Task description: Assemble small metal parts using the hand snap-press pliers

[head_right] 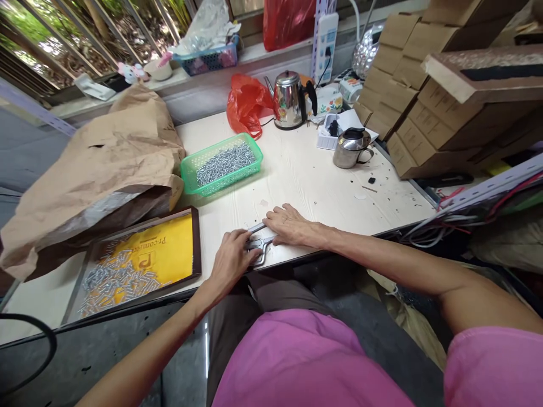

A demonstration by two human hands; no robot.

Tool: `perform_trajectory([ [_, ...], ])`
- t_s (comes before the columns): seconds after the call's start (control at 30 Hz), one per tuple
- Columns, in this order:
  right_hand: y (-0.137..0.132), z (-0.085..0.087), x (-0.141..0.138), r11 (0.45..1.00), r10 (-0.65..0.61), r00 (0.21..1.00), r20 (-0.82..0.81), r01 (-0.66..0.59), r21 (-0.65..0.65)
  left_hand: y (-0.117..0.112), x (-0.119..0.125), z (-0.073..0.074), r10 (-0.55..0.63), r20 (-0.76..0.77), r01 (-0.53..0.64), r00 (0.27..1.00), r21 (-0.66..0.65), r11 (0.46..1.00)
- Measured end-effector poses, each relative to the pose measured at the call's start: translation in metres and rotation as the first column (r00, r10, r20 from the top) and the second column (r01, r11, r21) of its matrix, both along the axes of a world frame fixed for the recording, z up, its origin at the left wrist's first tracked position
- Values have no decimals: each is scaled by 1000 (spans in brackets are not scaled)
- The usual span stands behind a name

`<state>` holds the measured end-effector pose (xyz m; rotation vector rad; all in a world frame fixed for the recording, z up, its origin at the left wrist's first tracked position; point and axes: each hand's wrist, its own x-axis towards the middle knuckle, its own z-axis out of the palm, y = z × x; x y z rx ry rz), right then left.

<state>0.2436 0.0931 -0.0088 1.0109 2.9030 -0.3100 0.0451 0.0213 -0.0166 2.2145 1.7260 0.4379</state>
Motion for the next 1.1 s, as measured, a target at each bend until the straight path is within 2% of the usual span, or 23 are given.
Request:
perform_trajectory([
  [0.1, 3, -4, 3, 999, -8, 1000, -24, 7, -39, 18, 12, 1, -158, -186, 153, 970, -41, 987],
  [0.2, 7, -4, 8, 997, -49, 999, -14, 48, -66, 30, 18, 7, -239, -296, 214, 925, -114, 970],
  [0.33, 4, 7, 9, 988, -127, 990, 57, 131, -76, 38, 21, 13, -267, -322, 229, 908, -151, 962],
  [0.47, 1, 14, -1, 990, -129, 987, 90, 134, -49, 40, 21, 9, -293, -332, 254, 896, -157, 954],
  [0.63, 3, -1, -8, 996, -69, 995, 66, 72, -49, 37, 20, 4, -221, -287, 184, 932, -152, 971],
  [0.73, 3, -10, -8, 995, -84, 996, 42, 86, -51, 37, 20, 5, -199, -263, 159, 944, -165, 973],
  [0.87, 3, -11, -5, 993, -120, 993, 1, 120, -1, 39, 20, 4, -189, -260, 155, 947, -145, 977],
  [0.97, 3, -11, -1, 992, -122, 989, -86, 125, 31, 32, 17, 1, -120, -208, 105, 971, -81, 991],
  [1.1, -5, -19, 4, 993, -59, 965, -254, 82, 82, 6, 4, 2, 24, -56, -19, 998, 76, 997],
])
